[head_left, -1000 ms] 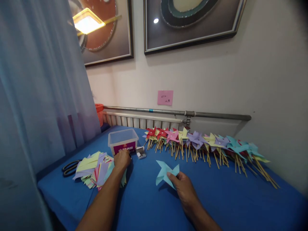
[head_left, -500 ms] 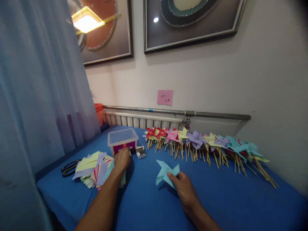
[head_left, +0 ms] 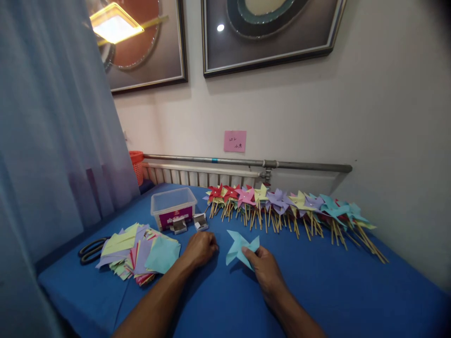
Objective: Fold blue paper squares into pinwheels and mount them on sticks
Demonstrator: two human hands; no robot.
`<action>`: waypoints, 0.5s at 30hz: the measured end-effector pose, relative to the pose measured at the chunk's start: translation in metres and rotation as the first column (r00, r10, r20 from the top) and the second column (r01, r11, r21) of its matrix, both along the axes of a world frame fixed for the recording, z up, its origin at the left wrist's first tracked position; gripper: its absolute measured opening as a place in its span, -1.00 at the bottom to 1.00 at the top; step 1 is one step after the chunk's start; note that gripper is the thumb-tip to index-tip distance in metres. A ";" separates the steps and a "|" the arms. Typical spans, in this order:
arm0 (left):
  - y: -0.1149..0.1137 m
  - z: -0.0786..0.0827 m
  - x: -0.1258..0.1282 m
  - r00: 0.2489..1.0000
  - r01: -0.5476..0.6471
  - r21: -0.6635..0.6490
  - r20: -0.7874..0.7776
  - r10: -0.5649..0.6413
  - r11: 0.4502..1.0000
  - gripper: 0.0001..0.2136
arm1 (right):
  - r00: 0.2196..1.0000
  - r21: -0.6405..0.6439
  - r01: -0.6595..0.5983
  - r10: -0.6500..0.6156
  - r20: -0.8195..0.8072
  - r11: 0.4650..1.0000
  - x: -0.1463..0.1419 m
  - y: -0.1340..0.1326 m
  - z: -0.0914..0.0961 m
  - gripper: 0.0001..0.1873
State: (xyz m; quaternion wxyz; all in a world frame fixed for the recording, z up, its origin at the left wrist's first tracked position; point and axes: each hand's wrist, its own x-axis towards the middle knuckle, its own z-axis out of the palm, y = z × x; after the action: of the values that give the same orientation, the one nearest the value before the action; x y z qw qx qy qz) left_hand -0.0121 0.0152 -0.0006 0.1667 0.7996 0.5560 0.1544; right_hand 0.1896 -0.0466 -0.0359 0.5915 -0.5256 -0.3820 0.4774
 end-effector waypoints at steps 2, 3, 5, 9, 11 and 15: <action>-0.004 0.002 0.002 1.000 0.016 -0.029 0.001 -0.016 0.999 -0.86 | 1.000 -0.005 -0.003 0.003 -0.003 1.000 0.001 0.001 0.000 -0.54; -0.006 0.003 0.003 1.000 0.028 -0.036 0.003 -0.028 0.999 -0.85 | 1.000 -0.011 -0.011 0.011 -0.004 1.000 0.001 0.001 0.001 -0.54; -0.007 0.003 0.005 0.999 0.053 -0.038 0.006 -0.052 0.998 -0.84 | 1.000 -0.018 -0.029 0.029 0.002 0.999 0.002 0.001 0.002 -0.55; -0.009 0.005 0.006 0.995 0.094 -0.040 -0.031 -0.095 0.995 -0.80 | 1.000 -0.018 -0.005 0.006 0.025 1.000 0.003 0.002 0.001 -0.56; -0.010 0.008 0.005 0.990 0.123 -0.037 -0.065 -0.126 0.992 -0.76 | 0.999 -0.018 0.023 -0.022 0.027 1.000 0.004 0.003 -0.001 -0.57; -0.012 0.013 0.002 0.980 0.146 -0.020 -0.136 -0.147 0.989 -0.70 | 0.999 -0.019 0.027 -0.026 0.030 0.999 0.004 0.003 0.001 -0.59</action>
State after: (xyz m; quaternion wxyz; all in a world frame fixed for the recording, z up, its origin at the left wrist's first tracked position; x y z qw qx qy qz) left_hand -0.0099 0.0029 0.0119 0.1429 0.8462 0.5065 0.0834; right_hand 0.1933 -0.0440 -0.0345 0.5869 -0.5435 -0.3790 0.4654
